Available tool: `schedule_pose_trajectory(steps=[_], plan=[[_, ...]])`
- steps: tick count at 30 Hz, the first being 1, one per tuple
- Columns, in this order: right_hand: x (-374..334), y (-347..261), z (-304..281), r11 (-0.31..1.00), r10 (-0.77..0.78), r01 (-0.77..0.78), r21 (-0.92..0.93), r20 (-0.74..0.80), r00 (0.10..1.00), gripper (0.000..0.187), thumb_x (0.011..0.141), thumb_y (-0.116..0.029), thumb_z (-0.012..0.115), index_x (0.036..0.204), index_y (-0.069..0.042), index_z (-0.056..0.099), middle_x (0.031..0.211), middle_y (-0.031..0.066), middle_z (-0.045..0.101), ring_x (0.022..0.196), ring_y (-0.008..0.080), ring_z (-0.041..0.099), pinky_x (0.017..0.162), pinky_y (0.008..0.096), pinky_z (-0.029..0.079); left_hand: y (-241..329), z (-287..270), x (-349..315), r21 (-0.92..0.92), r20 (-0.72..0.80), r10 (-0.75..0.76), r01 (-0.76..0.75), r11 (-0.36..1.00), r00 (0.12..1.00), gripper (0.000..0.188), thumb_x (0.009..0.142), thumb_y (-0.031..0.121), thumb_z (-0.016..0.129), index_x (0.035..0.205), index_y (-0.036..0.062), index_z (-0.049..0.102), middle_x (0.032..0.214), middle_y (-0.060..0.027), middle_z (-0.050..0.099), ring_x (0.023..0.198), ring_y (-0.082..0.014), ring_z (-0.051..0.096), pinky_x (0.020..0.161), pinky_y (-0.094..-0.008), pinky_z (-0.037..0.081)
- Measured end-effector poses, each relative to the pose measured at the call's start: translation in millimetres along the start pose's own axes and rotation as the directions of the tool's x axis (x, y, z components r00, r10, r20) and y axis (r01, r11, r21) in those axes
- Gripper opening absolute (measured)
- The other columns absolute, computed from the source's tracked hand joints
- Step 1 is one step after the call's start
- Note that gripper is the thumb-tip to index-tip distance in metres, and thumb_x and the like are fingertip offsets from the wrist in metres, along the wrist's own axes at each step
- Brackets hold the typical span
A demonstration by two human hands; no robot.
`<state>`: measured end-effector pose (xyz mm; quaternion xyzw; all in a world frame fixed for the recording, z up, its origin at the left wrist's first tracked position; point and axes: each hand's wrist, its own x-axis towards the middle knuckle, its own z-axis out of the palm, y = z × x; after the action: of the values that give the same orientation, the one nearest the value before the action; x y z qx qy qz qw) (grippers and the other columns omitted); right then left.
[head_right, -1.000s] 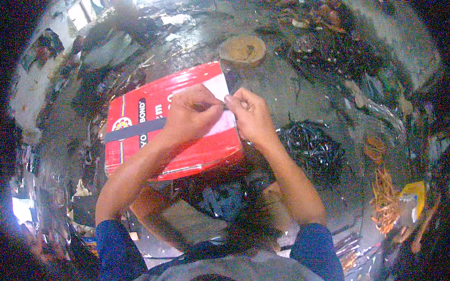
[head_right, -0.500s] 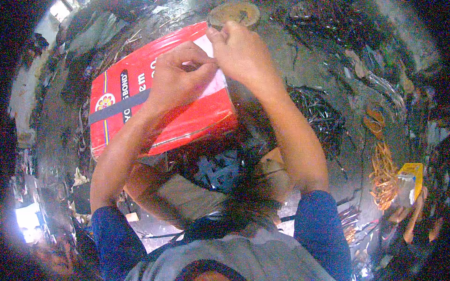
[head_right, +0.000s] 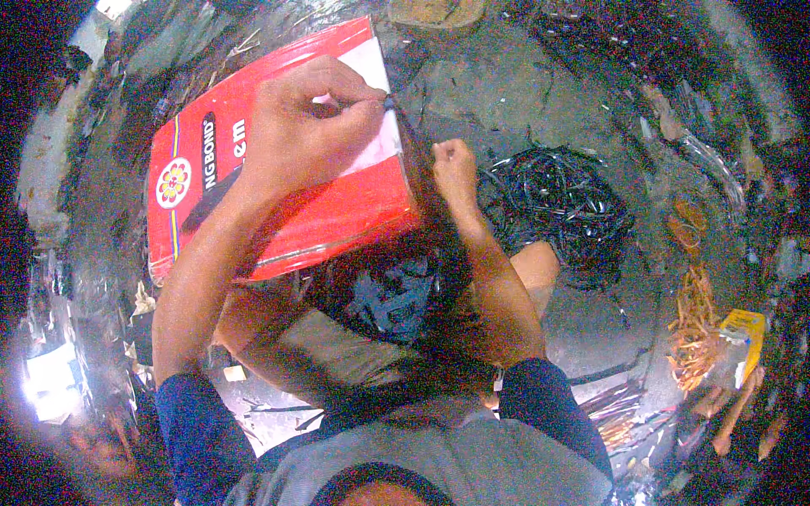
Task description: The person sits on the floor and repeatedly ties black straps around a red rectangular box. They pull the straps tight, knot them, and adjust the box position multiple times.
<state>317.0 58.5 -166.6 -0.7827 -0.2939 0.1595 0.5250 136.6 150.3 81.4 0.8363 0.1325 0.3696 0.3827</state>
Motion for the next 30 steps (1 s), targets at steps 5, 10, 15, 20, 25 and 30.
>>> schedule_pose_trajectory(steps=[5,10,15,20,25,30], plan=[[-5,93,13,0.979,0.110,-0.118,-0.169,-0.051,0.993,0.020,0.090,-0.020,0.067,0.089,0.001,0.066,0.089,0.0204,0.070,0.088,0.0397,0.068,0.080,0.0454,0.054,2,0,4,-0.019,0.015,-0.035,0.035,0.999,0.999,0.006,0.083,0.005,0.075,0.079,0.0020,0.073,0.081,-0.0029,0.070,0.076,-0.0095,0.066,0.066,-0.0254,0.053],[-20,164,17,0.936,0.134,-0.141,-0.321,-0.046,0.990,0.015,0.086,-0.014,0.064,0.085,0.001,0.066,0.092,0.0226,0.070,0.091,0.0429,0.068,0.082,0.0493,0.054,5,0,3,-0.026,0.015,-0.040,0.040,0.999,0.999,0.003,0.082,0.003,0.075,0.079,0.0020,0.074,0.081,-0.0031,0.070,0.076,-0.0099,0.066,0.066,-0.0253,0.053],[-25,182,17,0.859,0.303,-0.312,-0.406,-0.086,0.949,0.035,0.095,-0.034,0.064,0.101,0.001,0.064,0.098,0.0281,0.071,0.100,0.0459,0.068,0.084,0.0525,0.053,-6,0,0,-0.073,0.010,0.007,-0.006,0.997,1.000,0.001,0.081,0.002,0.075,0.082,0.0023,0.075,0.081,-0.0039,0.071,0.075,-0.0106,0.066,0.064,-0.0260,0.053],[-26,188,13,0.845,0.293,-0.278,-0.457,-0.038,0.955,0.029,0.091,-0.018,0.059,0.113,0.002,0.059,0.101,0.0307,0.069,0.099,0.0488,0.067,0.085,0.0582,0.054,-6,0,3,0.021,0.050,0.167,-0.168,0.986,0.985,0.007,0.081,0.001,0.076,0.087,0.0034,0.077,0.083,-0.0070,0.071,0.075,-0.0159,0.068,0.065,-0.0283,0.054],[-29,175,-2,0.783,0.202,-0.180,-0.595,-0.030,0.979,0.036,0.096,-0.023,0.057,0.116,0.006,0.055,0.097,0.0289,0.070,0.092,0.0482,0.069,0.079,0.0556,0.057,-13,-14,-3,0.276,0.196,0.538,-0.573,0.772,0.820,0.028,0.080,0.000,0.073,0.107,0.0057,0.076,0.095,-0.0102,0.070,0.081,-0.0251,0.068,0.068,-0.0338,0.057],[-36,175,-40,0.665,0.168,-0.184,-0.724,-0.095,0.981,0.039,0.094,-0.019,0.058,0.123,0.007,0.053,0.093,0.0280,0.071,0.087,0.0463,0.072,0.076,0.0533,0.060,-14,-16,0,0.406,0.255,0.622,-0.666,0.626,0.740,0.039,0.078,0.002,0.069,0.117,0.0059,0.073,0.100,-0.0113,0.069,0.092,-0.0284,0.066,0.078,-0.0393,0.056]])
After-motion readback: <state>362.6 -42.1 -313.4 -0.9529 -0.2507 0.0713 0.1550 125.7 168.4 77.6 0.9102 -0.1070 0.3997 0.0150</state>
